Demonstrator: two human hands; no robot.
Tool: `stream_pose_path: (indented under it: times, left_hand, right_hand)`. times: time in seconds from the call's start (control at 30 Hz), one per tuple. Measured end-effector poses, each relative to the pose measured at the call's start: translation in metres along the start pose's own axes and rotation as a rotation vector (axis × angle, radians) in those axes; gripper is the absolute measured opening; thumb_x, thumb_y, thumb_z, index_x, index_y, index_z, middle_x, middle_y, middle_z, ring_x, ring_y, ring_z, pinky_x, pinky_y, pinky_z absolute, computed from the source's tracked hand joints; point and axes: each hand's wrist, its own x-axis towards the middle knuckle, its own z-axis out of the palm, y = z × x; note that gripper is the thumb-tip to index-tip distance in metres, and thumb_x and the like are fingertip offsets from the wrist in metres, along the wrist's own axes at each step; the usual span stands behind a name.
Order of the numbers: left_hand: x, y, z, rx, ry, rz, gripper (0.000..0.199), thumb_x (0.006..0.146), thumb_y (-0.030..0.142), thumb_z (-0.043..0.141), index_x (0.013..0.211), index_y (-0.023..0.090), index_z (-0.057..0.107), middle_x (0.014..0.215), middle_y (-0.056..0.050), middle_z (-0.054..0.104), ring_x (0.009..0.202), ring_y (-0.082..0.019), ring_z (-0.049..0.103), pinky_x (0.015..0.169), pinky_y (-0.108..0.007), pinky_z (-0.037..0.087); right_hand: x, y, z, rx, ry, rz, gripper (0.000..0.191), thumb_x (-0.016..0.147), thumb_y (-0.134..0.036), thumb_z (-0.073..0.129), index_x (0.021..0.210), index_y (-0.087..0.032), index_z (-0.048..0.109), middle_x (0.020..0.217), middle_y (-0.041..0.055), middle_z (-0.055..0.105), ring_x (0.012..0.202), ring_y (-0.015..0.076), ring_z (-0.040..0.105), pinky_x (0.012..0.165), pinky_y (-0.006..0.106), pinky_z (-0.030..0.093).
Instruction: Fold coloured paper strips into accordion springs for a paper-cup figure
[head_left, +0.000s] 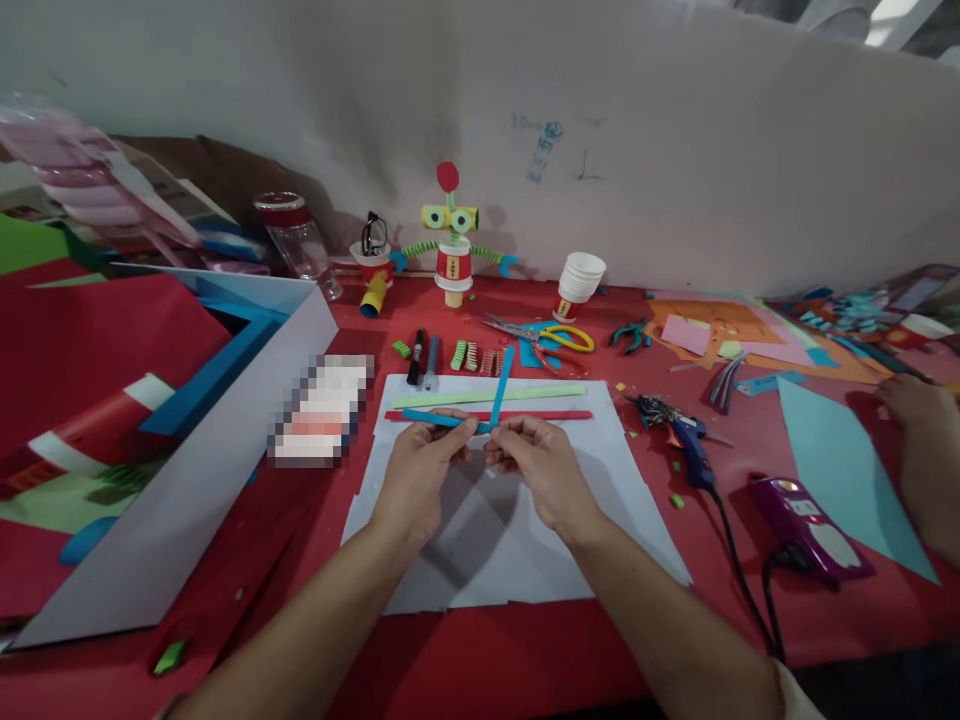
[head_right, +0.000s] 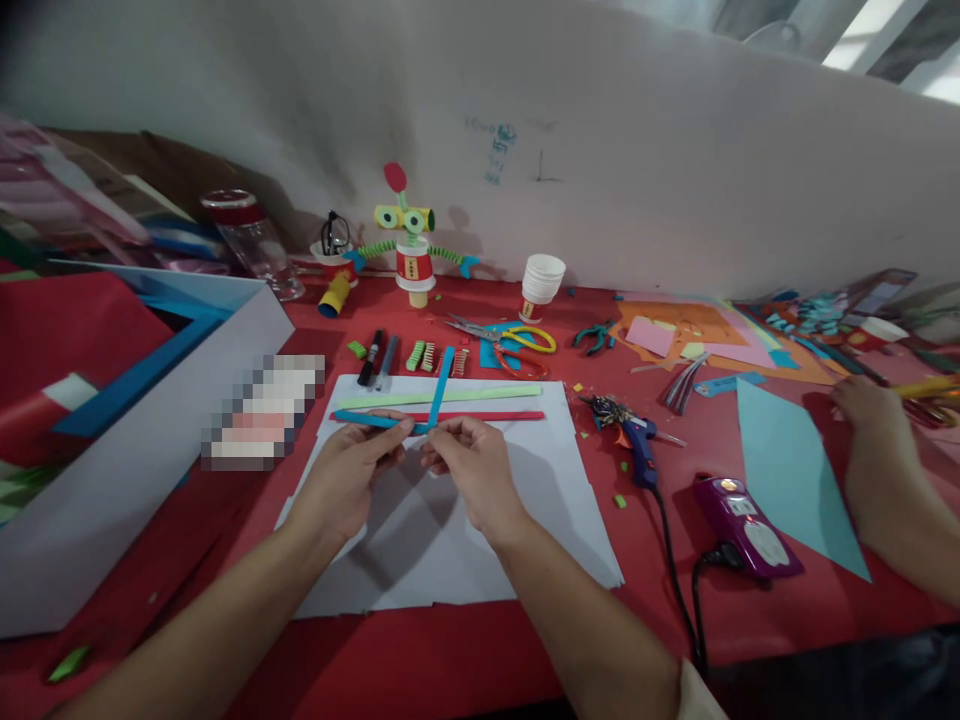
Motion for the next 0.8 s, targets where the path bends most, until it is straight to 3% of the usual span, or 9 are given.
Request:
stream_pose_path:
  times: [0.27, 0.43, 0.6, 0.8]
  left_hand:
    - [-0.0027, 0.0032, 0.0007, 0.018, -0.099, -0.003, 0.018, 0.062, 0.02, 0.074, 0.078, 0.018, 0.068, 0.078, -0.002, 0.067, 0.077, -0.015, 0.059, 0.077, -0.029, 0.043]
    - [-0.0034, 0.0034, 0.0023, 0.078, -0.107, -0.048, 0.01, 0.064, 0.024, 0.074, 0.068, 0.016, 0.07, 0.071, -0.004, 0.069, 0.069, -0.016, 0.059, 0.07, -0.029, 0.044]
    - [-0.0035, 0.0036, 0.0022, 0.139, -0.056, 0.0, 0.008, 0.064, 0.025, 0.074, 0.065, 0.018, 0.07, 0.062, 0.0, 0.065, 0.062, -0.014, 0.056, 0.064, -0.027, 0.042]
    - [-0.0019, 0.0013, 0.0008, 0.177, -0.005, -0.012, 0.014, 0.062, 0.026, 0.074, 0.056, 0.017, 0.066, 0.055, 0.001, 0.06, 0.057, -0.012, 0.052, 0.06, -0.025, 0.04]
  right_hand:
    - [0.0005, -0.0051, -0.0044, 0.011, -0.009, 0.023, 0.017, 0.064, -0.031, 0.069, 0.065, -0.016, 0.062, 0.062, 0.0006, 0.064, 0.053, 0.01, 0.057, 0.053, 0.023, 0.041]
    - [-0.0001, -0.005, -0.0038, 0.022, -0.041, 0.005, 0.015, 0.065, -0.031, 0.069, 0.066, -0.017, 0.062, 0.061, -0.0001, 0.063, 0.054, 0.0101, 0.054, 0.054, 0.024, 0.039]
    - [-0.0008, -0.0036, -0.002, 0.028, -0.057, -0.034, 0.01, 0.066, -0.027, 0.068, 0.066, -0.018, 0.063, 0.06, -0.0026, 0.061, 0.055, 0.0096, 0.052, 0.055, 0.024, 0.036]
    - [-0.0022, -0.0058, -0.0031, 0.022, -0.081, -0.039, 0.009, 0.066, -0.026, 0.067, 0.065, -0.018, 0.064, 0.058, -0.003, 0.06, 0.055, 0.0095, 0.052, 0.055, 0.025, 0.035]
